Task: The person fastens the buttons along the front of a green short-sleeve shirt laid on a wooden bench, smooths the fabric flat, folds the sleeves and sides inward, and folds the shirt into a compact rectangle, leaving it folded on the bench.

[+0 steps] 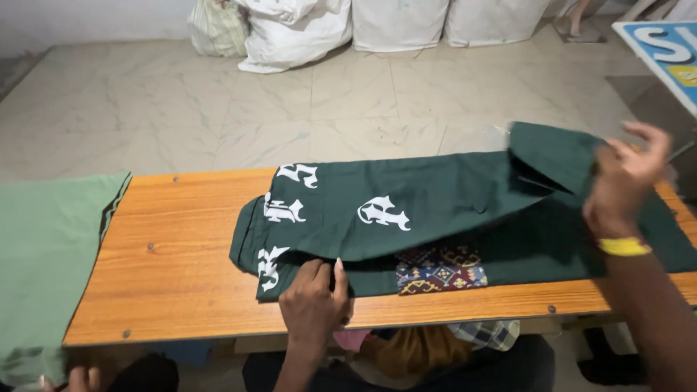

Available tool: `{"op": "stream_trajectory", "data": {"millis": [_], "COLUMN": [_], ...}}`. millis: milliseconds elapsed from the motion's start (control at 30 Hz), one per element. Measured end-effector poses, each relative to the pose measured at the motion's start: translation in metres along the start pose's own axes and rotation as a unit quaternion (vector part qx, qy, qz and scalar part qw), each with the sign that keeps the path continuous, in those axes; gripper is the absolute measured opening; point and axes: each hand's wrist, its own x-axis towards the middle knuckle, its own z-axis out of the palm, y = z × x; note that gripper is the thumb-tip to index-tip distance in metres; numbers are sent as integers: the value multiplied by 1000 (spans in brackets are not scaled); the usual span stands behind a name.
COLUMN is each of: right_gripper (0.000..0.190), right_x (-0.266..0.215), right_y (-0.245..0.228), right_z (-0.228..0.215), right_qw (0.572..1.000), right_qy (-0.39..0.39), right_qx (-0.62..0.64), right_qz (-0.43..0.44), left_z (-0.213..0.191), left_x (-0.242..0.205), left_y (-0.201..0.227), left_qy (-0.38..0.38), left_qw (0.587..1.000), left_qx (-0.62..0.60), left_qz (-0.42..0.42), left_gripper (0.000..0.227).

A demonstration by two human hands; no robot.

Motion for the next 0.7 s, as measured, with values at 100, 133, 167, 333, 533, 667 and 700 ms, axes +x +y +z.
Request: {"op": "stream_trajectory", "data": {"millis": [100, 133, 167, 333, 533, 667, 700], "right_gripper": [51, 51, 54, 58, 78, 66, 62], "right_x": [-33, -43, -55, -88, -82, -84, -83], "right_y": [30, 21, 12, -7, -108, -151, -154], "right_z": [-61, -68, -74, -90, -53, -30, -26], "right_qw": [994, 994, 991, 986, 842, 575, 579], "right_qy": [24, 25, 23, -59, -111, -130, -151], "right_qx": [41, 40, 17, -113, -526, -792, -788], "right_qz": [102, 100, 131, 103, -37, -157, -145], "left_z": [4, 6, 7, 4, 3, 6, 6], "left_x": [-3, -2, -1, -4, -11, -14, -13], "left_y": [-2, -2, -3, -2, -4, -9, -10], "left_qy": [-23, -23, -22, -16, -2, 60, 80], "left_qw": [1000, 1000, 1000, 999, 999, 993, 988], "left_qx": [17, 15, 20, 35, 41, 38, 42], "left_qz": [-6, -6, 3, 13, 21, 90, 122], "left_gripper": [31, 31, 30, 28, 31, 11, 16]}}
